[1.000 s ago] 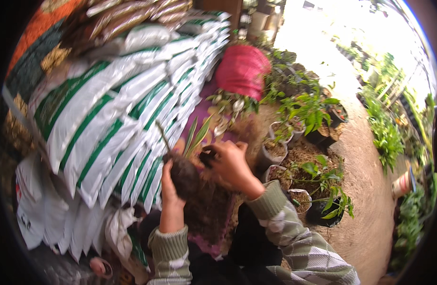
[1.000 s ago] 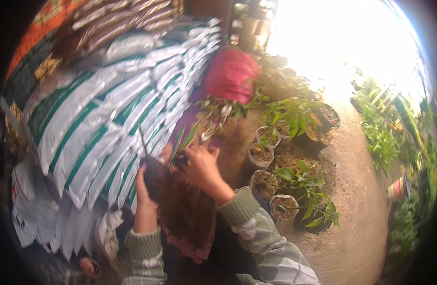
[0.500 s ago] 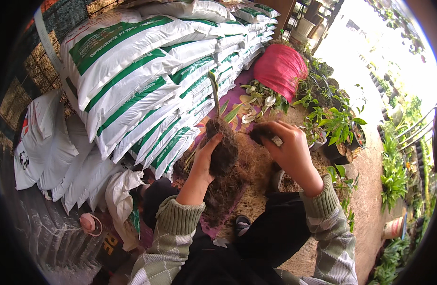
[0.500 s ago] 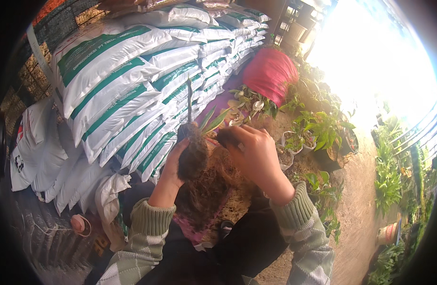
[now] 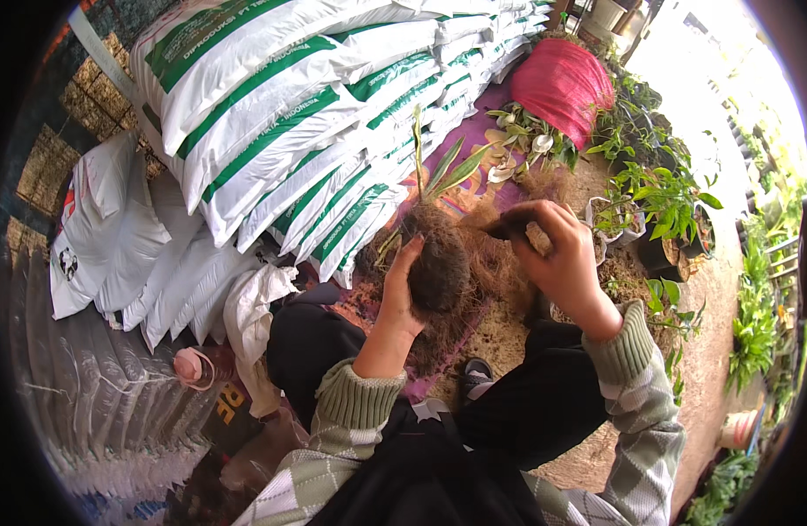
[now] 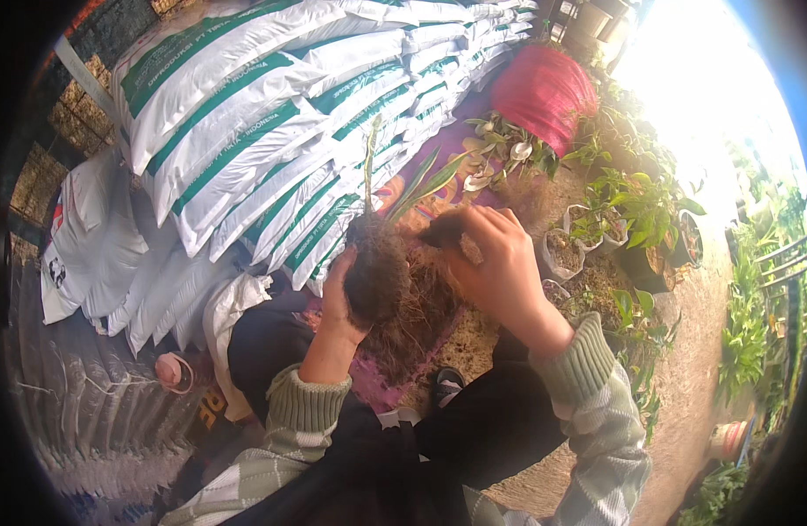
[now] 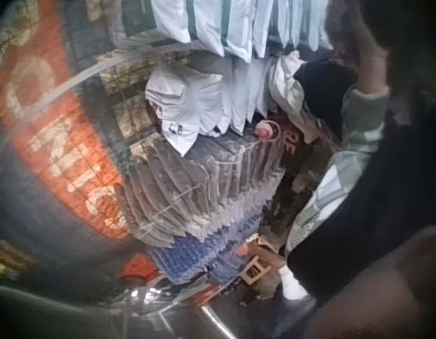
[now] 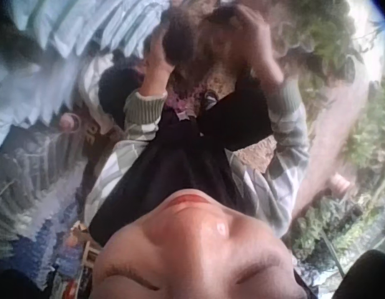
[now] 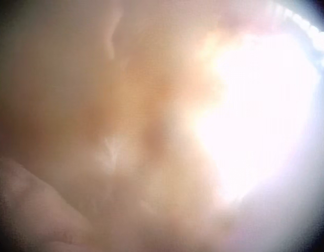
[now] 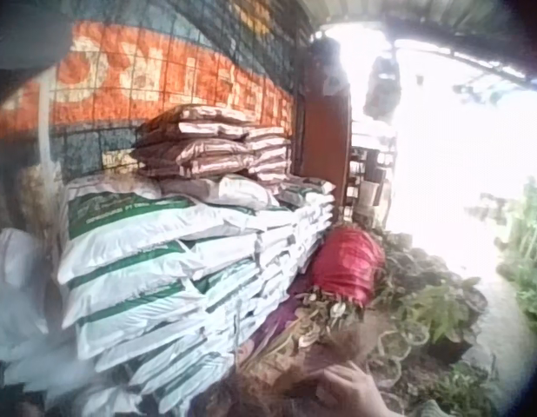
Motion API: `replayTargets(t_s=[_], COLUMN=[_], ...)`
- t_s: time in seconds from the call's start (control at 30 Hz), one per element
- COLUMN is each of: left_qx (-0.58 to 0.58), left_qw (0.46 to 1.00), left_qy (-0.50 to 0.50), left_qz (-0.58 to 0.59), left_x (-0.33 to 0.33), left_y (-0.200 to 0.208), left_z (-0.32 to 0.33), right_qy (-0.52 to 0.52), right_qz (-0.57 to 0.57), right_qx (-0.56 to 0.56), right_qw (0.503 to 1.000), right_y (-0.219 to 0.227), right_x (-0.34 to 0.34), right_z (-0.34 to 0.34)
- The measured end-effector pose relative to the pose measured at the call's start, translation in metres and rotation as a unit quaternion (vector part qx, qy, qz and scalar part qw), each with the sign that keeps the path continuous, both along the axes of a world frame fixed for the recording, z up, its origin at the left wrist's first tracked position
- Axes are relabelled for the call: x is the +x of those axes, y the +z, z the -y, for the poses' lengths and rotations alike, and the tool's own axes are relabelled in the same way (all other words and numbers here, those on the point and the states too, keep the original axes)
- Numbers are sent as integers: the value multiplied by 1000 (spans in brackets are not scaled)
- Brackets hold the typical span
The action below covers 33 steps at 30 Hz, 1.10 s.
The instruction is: The person is wrapping a plant's root ball with fibrous material, likely coconut coir, by hand. They repeatedly pick up strands of the material and press them around the roots to form a compact bundle.
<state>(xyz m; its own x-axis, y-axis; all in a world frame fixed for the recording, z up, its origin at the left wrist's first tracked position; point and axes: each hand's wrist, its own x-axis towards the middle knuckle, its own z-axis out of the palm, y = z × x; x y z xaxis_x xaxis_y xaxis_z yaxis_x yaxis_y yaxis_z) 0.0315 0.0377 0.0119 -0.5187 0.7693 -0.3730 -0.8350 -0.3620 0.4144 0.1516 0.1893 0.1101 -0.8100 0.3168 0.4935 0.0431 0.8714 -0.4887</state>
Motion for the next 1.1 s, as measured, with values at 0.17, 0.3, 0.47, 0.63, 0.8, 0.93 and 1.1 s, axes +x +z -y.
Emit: replayTargets(t_s=[0.17,0.3,0.47,0.63,0.8,0.93,1.1], left_qx=[45,72,134,109,110,63,103], left_qw=[997,995,979,990,990,997,988], left_qy=[-55,-13,-77,-3,-16,3,-15], left_qz=[16,63,132,87,91,54,112], left_x=[2,16,16,10,6,9,4], left_y=[-25,-4,-9,-13,-6,1,0], left_z=[5,1,1,-5,1,7,17], right_qy=[99,128,154,172,180,202,201], right_qz=[-62,-107,-46,29,39,40,20], right_qx=[176,292,265,209,217,217,201], right_qw=[977,942,951,962,959,954,959], right_y=[-3,-1,-15,-19,-16,-12,-14], right_x=[13,22,17,17,11,2,-10], right_z=[24,25,29,41,35,37,38])
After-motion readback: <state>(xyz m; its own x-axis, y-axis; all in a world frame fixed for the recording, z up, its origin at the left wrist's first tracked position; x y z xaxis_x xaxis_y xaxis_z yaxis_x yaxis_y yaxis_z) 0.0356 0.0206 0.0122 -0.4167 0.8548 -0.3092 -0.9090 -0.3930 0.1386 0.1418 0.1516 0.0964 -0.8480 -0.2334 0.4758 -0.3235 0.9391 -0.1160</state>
